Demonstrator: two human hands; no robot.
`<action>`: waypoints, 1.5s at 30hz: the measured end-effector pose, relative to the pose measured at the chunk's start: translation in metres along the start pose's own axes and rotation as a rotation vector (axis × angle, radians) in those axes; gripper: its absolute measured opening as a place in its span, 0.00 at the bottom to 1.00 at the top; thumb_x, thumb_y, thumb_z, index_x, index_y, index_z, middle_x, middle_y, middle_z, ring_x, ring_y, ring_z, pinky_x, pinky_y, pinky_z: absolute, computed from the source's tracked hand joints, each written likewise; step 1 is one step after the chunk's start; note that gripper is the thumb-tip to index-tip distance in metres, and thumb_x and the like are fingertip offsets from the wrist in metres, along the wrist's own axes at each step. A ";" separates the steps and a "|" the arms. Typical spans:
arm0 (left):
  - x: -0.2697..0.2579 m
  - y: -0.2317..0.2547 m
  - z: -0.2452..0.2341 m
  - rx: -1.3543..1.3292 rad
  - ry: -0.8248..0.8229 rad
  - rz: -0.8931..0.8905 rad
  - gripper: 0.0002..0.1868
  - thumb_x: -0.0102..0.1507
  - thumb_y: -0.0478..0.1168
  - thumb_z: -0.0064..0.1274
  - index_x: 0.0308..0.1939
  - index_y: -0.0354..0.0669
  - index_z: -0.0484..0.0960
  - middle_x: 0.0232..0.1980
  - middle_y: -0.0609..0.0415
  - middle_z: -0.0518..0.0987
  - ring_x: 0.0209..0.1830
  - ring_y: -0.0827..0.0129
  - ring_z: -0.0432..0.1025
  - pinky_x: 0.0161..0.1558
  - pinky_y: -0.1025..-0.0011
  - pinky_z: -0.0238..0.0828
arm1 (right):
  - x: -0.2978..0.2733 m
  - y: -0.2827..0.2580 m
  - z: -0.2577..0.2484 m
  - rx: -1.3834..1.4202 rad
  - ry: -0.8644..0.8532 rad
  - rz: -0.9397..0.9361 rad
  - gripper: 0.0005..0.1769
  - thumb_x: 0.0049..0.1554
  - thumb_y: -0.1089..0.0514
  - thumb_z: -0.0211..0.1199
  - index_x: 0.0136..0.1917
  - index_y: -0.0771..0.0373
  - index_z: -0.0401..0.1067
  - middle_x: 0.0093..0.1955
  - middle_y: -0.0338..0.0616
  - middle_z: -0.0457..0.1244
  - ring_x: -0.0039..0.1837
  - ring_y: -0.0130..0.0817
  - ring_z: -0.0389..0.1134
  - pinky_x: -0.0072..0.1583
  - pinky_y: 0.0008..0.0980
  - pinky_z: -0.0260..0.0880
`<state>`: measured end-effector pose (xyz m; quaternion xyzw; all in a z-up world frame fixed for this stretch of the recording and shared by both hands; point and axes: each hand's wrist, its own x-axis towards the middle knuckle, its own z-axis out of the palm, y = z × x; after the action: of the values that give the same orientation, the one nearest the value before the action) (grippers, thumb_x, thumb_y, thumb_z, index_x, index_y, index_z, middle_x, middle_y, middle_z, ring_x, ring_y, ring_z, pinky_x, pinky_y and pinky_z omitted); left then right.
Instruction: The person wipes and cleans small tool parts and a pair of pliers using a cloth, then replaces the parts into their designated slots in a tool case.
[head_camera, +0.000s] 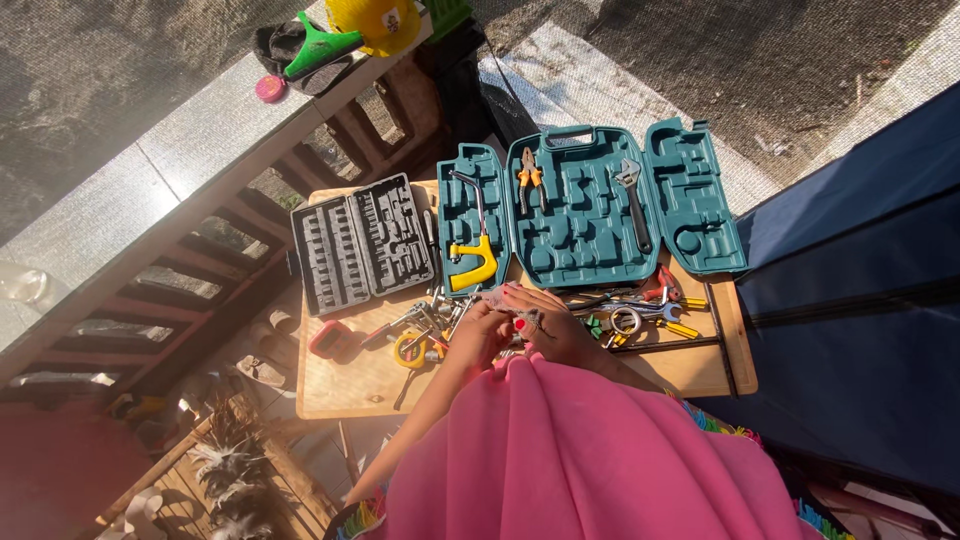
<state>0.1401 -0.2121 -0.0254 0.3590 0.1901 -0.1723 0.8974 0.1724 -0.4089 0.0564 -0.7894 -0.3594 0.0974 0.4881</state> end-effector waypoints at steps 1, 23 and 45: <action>-0.002 -0.003 0.002 -0.002 0.007 0.002 0.05 0.68 0.28 0.51 0.46 0.38 0.73 0.36 0.52 0.76 0.33 0.70 0.73 0.36 0.73 0.72 | 0.002 0.001 0.000 0.015 0.007 0.020 0.27 0.63 0.55 0.51 0.74 0.64 0.65 0.79 0.50 0.57 0.82 0.46 0.53 0.79 0.46 0.47; -0.028 0.011 0.029 -0.006 0.109 0.017 0.04 0.64 0.30 0.47 0.43 0.39 0.71 0.41 0.47 0.80 0.36 0.64 0.80 0.39 0.62 0.78 | -0.006 -0.010 -0.002 0.096 0.036 -0.032 0.29 0.63 0.50 0.52 0.72 0.68 0.66 0.76 0.55 0.59 0.80 0.49 0.56 0.78 0.45 0.48; -0.046 -0.017 0.023 0.067 0.140 -0.088 0.04 0.65 0.35 0.50 0.43 0.45 0.77 0.38 0.59 0.80 0.32 0.78 0.73 0.34 0.80 0.67 | -0.039 -0.013 0.014 0.028 0.044 0.046 0.31 0.67 0.45 0.48 0.76 0.66 0.62 0.78 0.52 0.57 0.82 0.49 0.53 0.79 0.46 0.47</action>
<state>0.0974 -0.2321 0.0021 0.3913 0.2618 -0.1922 0.8610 0.1313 -0.4217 0.0526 -0.7924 -0.3292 0.0961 0.5044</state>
